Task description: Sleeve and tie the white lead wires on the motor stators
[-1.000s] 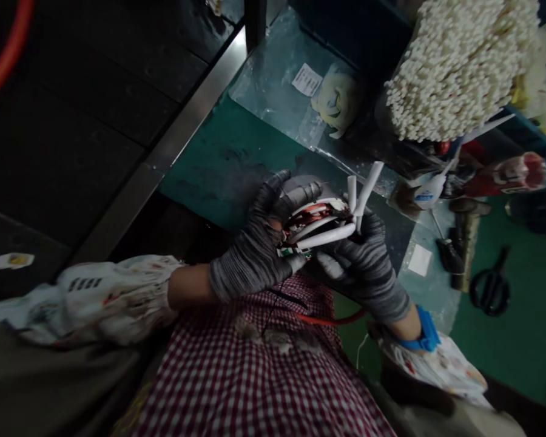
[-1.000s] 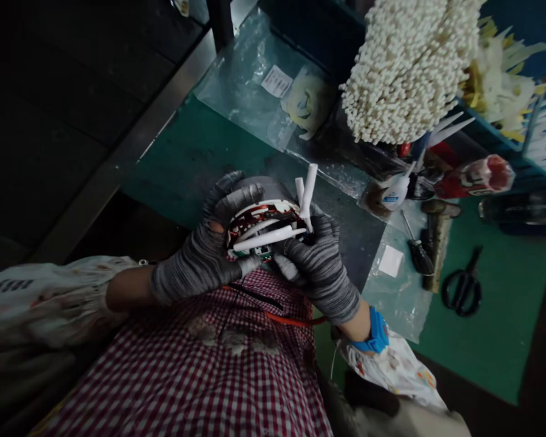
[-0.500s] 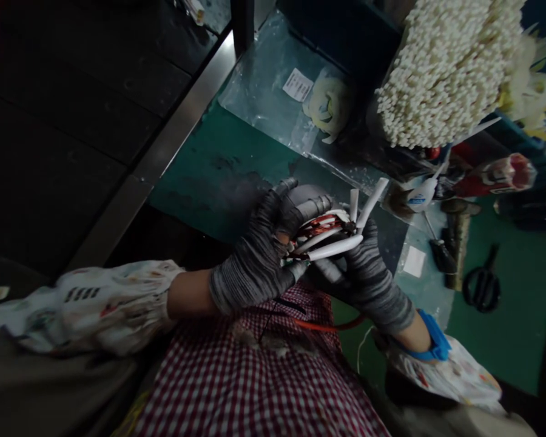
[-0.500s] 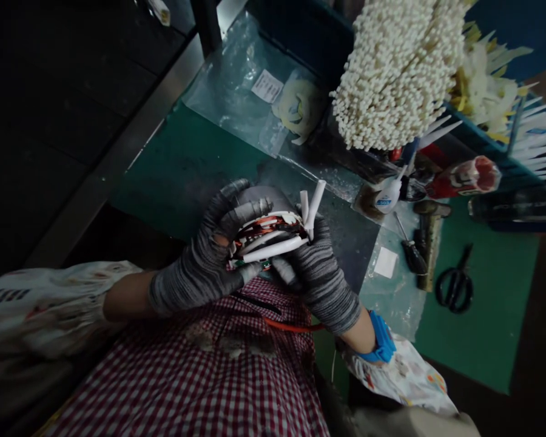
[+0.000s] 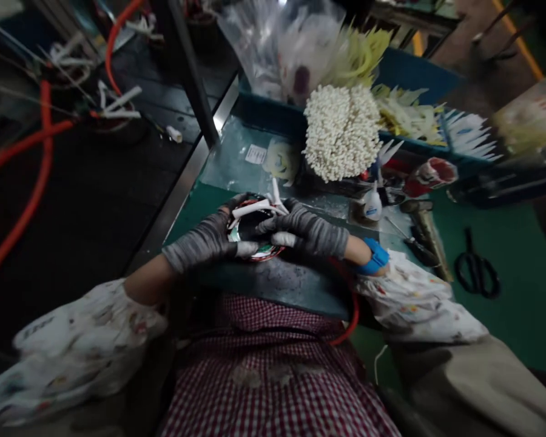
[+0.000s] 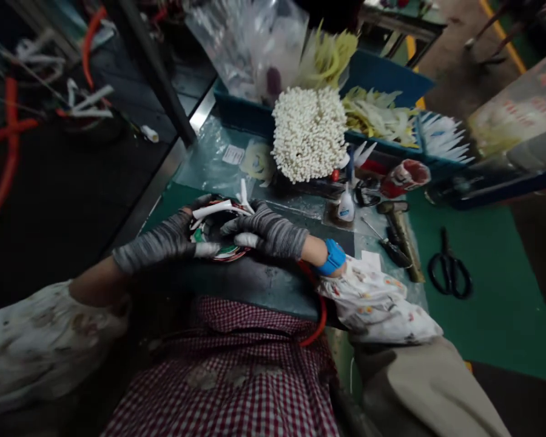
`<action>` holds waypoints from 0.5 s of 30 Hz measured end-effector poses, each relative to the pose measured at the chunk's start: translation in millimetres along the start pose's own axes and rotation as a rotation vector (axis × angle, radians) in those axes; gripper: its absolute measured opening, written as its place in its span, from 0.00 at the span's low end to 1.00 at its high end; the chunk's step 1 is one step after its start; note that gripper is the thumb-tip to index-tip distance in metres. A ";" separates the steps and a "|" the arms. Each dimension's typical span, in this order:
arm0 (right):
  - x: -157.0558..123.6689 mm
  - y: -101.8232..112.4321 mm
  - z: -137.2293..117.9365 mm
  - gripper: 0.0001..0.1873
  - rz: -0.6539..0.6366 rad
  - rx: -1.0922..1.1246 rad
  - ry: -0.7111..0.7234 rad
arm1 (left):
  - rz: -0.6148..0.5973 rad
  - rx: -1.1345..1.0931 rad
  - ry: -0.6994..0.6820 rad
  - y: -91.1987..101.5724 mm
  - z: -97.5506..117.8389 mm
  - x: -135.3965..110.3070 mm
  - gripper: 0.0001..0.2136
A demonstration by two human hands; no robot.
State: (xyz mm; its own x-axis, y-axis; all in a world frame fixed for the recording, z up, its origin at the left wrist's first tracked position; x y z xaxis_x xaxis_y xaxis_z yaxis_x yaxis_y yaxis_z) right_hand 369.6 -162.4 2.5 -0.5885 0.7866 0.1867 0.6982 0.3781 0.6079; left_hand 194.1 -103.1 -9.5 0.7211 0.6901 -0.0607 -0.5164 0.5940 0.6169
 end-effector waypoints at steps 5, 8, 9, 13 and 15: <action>3.1 -5.6 11.0 0.19 0.223 0.016 0.026 | 0.268 0.726 -0.173 14.8 23.4 -22.9 0.29; -19.5 10.7 7.6 0.17 0.450 0.005 0.053 | 0.122 1.007 -0.461 -6.5 42.8 -32.8 0.15; -31.8 22.4 7.6 0.15 0.548 -0.065 0.029 | 0.116 1.054 -0.517 -8.6 48.8 -33.0 0.14; -88.1 77.8 12.4 0.07 0.949 -0.638 -0.200 | 0.055 1.114 -0.619 -18.6 71.3 -27.2 0.07; -100.9 93.0 22.0 0.09 1.003 -0.837 -0.314 | 0.070 1.164 -0.611 -29.9 79.3 -28.8 0.08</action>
State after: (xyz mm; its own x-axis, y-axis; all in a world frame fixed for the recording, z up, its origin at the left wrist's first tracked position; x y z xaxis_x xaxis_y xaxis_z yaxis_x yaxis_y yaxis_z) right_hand 502.9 -195.9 23.2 0.2233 0.6666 0.7112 0.2457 -0.7446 0.6207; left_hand 225.4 -173.6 36.0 0.9592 0.2248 0.1712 -0.0849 -0.3485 0.9334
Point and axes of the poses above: each hand's wrist, its own x-axis towards the middle knuckle, its own y-axis out of the back of the hand, z = x × y, the point moved 7 cm from there along x, towards the middle knuckle, and after that the axes turned 9 degrees about x, right-handed, at the moved point
